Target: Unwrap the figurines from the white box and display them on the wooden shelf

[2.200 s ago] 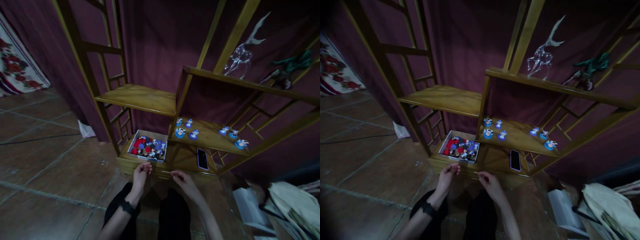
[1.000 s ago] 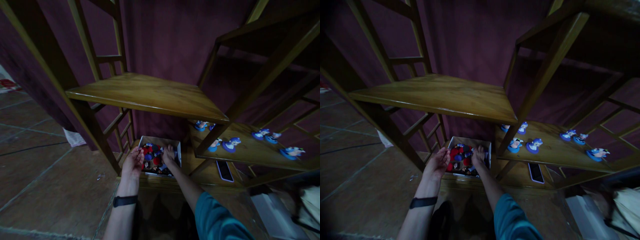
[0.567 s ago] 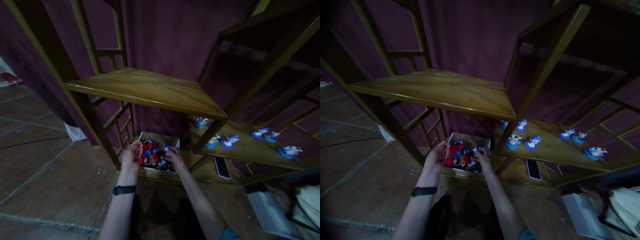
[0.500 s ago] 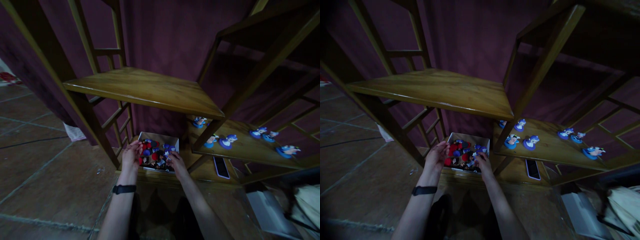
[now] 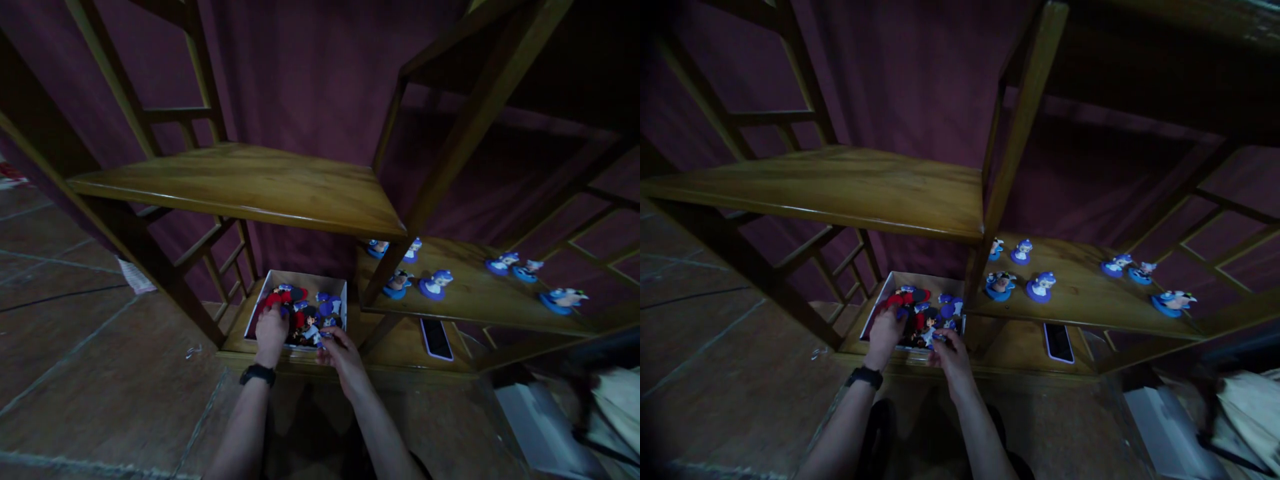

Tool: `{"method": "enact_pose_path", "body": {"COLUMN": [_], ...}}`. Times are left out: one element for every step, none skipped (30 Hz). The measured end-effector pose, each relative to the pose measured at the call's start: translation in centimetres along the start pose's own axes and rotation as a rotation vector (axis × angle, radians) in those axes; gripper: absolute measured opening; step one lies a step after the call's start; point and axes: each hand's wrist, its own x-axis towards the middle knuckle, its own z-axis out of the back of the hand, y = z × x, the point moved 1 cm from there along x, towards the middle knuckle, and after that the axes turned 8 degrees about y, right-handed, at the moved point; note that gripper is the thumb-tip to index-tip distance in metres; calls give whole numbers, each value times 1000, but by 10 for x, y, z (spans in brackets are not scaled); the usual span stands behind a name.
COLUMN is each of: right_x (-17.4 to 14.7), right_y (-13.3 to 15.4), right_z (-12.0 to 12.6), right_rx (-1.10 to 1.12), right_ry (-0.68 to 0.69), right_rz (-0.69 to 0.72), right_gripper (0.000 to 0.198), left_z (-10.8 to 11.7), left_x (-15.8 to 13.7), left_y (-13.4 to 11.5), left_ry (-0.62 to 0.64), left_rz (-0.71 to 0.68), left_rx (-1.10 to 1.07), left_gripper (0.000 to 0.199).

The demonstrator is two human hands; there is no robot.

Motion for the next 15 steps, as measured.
{"method": "enact_pose_path", "body": {"right_x": [-1, -2, -2, -2, -2, -1, -1, -1, 0, 0, -1, -1, -1, -2, -2], "right_y": [1, 3, 4, 4, 5, 5, 5, 5, 5, 5, 5, 5, 5, 5, 6], "right_z": [0, 0, 0, 1, 1, 1, 2, 1, 1, 0, -1, -2, -3, -3, -3], "right_rx": [-6, -10, -15, -23, -34, -43, -52, -59, -65, -68, -65, -59, -48, -34, -22], "right_ry": [12, 20, 26, 28, 29, 32, 36, 41, 47, 52, 52, 50, 45, 35, 24], "right_rz": [8, 13, 14, 11, 8, 7, 7, 7, 8, 12, 17, 23, 30, 40, 50], "right_gripper": [33, 33, 32, 31, 30, 29, 28, 28, 27, 27, 27, 29, 30, 31, 32], "left_z": [-4, -8, -11, -14, -16, -18, -20, -20, -20, -19, -18, -15, -12, -8, -4], "left_x": [-1, -1, -1, -1, -1, 0, 0, 0, -1, -1, -2, -3, -3, -4, -5], "left_y": [-1, -1, 0, 0, 1, 2, 2, 1, 1, 0, -2, -3, -5, -6, -8], "left_ry": [-17, -43, -71, -97, -119, -135, -148, -155, -157, -157, -152, -145, -137, -133, -128], "left_rz": [0, -4, -12, -20, -28, -34, -40, -39, -32, -18, -1, 17, 35, 51, 68], "left_rx": [27, 24, 0, -33, -65, -89, -109, -123, -134, -150, -174, -214, -274, -369, -522], "left_gripper": [37, 37, 38, 39, 39, 40, 40, 39, 37, 35, 33, 31, 29, 29, 29]}}
